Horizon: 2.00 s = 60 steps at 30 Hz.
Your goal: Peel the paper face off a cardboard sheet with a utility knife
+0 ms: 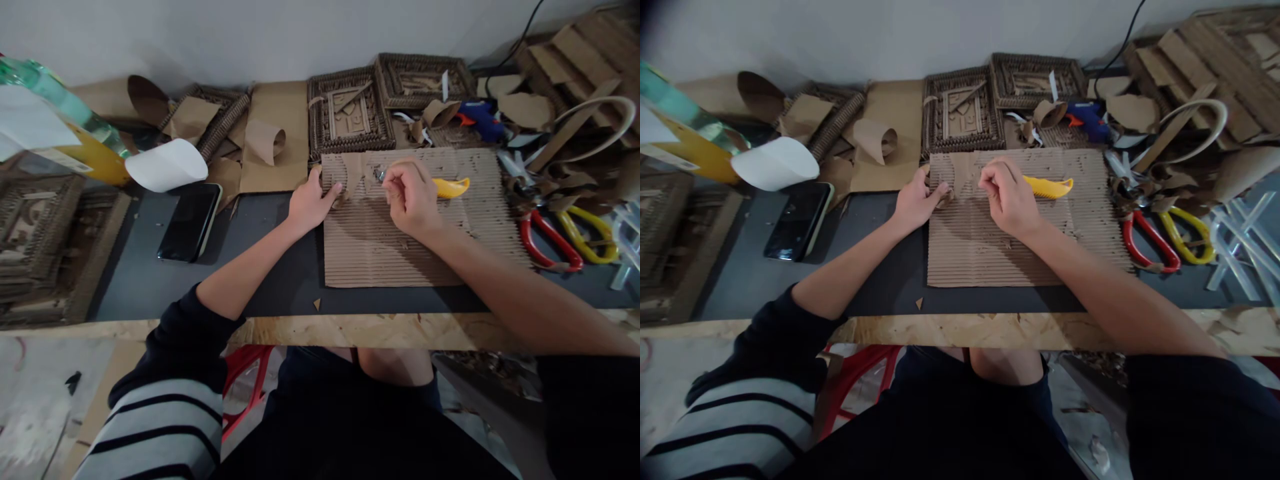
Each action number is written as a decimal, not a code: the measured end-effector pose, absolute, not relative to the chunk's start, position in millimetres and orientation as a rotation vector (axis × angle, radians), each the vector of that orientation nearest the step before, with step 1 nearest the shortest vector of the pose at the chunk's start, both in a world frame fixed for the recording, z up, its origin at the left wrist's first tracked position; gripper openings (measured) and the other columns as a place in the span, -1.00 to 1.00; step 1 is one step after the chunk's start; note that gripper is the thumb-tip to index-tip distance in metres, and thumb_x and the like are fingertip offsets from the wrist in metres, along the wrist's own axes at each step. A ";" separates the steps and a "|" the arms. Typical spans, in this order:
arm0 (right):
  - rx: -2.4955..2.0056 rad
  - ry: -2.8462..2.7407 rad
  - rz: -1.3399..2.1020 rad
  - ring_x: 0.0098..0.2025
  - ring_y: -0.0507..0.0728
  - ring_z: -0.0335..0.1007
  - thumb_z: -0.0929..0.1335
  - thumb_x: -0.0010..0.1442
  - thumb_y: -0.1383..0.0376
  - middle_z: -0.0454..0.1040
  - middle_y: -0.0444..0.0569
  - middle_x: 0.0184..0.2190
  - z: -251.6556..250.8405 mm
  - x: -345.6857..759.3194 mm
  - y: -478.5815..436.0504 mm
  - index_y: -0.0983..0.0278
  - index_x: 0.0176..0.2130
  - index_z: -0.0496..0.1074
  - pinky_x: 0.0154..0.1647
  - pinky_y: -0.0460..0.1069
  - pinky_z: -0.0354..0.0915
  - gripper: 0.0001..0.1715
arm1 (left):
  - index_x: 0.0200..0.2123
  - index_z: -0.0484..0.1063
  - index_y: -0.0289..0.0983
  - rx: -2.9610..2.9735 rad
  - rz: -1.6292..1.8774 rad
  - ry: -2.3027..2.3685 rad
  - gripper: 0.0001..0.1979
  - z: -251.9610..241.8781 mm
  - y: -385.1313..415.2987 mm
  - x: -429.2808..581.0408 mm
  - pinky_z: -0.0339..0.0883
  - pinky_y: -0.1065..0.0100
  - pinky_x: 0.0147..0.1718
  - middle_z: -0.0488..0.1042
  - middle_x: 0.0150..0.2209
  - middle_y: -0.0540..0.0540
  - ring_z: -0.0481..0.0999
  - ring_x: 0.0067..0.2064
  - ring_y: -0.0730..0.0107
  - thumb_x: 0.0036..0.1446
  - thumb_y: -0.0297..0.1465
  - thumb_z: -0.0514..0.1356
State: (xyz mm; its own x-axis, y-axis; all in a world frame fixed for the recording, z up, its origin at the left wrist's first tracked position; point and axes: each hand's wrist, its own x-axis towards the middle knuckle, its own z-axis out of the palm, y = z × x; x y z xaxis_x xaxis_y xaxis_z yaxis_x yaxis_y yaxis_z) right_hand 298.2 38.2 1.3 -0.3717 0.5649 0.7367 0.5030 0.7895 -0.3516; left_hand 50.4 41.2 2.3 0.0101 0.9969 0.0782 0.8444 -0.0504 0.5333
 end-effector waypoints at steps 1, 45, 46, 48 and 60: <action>-0.817 -2.047 0.077 -0.06 0.36 0.56 0.13 0.64 0.03 0.58 0.13 -0.14 1.8 298.9 36.5 0.10 -0.07 0.50 -0.02 0.34 0.53 -0.54 | 0.21 0.37 -0.14 1.956 0.618 1.896 -0.52 2.3 41.6 50.4 0.56 0.14 -0.17 0.66 -0.29 -0.08 0.72 -0.18 0.03 0.44 0.02 0.21; -1.625 -2.409 -0.210 -0.24 0.27 0.55 0.17 0.59 0.09 0.71 0.18 -0.17 41.4 300.7 29.8 0.25 -0.20 0.64 -0.29 0.11 0.15 -0.42 | -0.03 0.36 -0.07 1.916 0.732 1.846 -0.69 -3.0 44.5 47.6 0.54 0.12 -0.14 0.57 -0.36 -0.05 0.70 -0.19 0.02 0.44 0.01 0.23; -1.627 -2.399 -0.201 -0.22 0.28 0.56 0.17 0.60 0.10 0.70 0.19 -0.17 41.1 298.1 27.7 0.25 -0.20 0.64 -0.28 0.12 0.16 -0.43 | -0.03 0.36 -0.07 1.918 0.722 1.853 -0.70 -2.1 44.4 48.1 0.55 0.12 -0.13 0.57 -0.36 -0.05 0.70 -0.18 0.02 0.44 0.00 0.22; -1.675 -2.351 -0.169 -0.20 0.30 0.57 0.19 0.60 0.08 0.70 0.19 -0.16 40.4 295.8 25.6 0.26 -0.21 0.63 -0.25 0.13 0.20 -0.44 | -0.02 0.36 -0.08 1.917 0.695 1.866 -0.70 0.3 43.8 49.4 0.55 0.12 -0.12 0.58 -0.34 -0.07 0.71 -0.17 0.01 0.46 0.00 0.20; -1.222 -2.491 -0.034 0.23 0.38 0.51 0.25 0.61 0.13 0.64 0.08 0.19 37.3 314.5 44.5 0.09 0.13 0.66 0.26 0.29 0.37 -0.58 | 0.00 0.39 -0.08 1.931 0.706 1.874 -0.67 -2.5 44.1 50.3 0.56 0.12 -0.15 0.61 -0.34 -0.09 0.71 -0.17 -0.01 0.42 0.02 0.21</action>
State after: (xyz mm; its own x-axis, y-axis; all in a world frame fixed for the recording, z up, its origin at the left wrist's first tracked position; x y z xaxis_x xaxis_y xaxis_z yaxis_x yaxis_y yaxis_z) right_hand 314.5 44.5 37.3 -0.5585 0.7599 0.3326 0.7687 0.6248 -0.1368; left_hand 50.3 44.1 -2.5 -0.0033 0.9946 0.1037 0.8158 -0.0572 0.5755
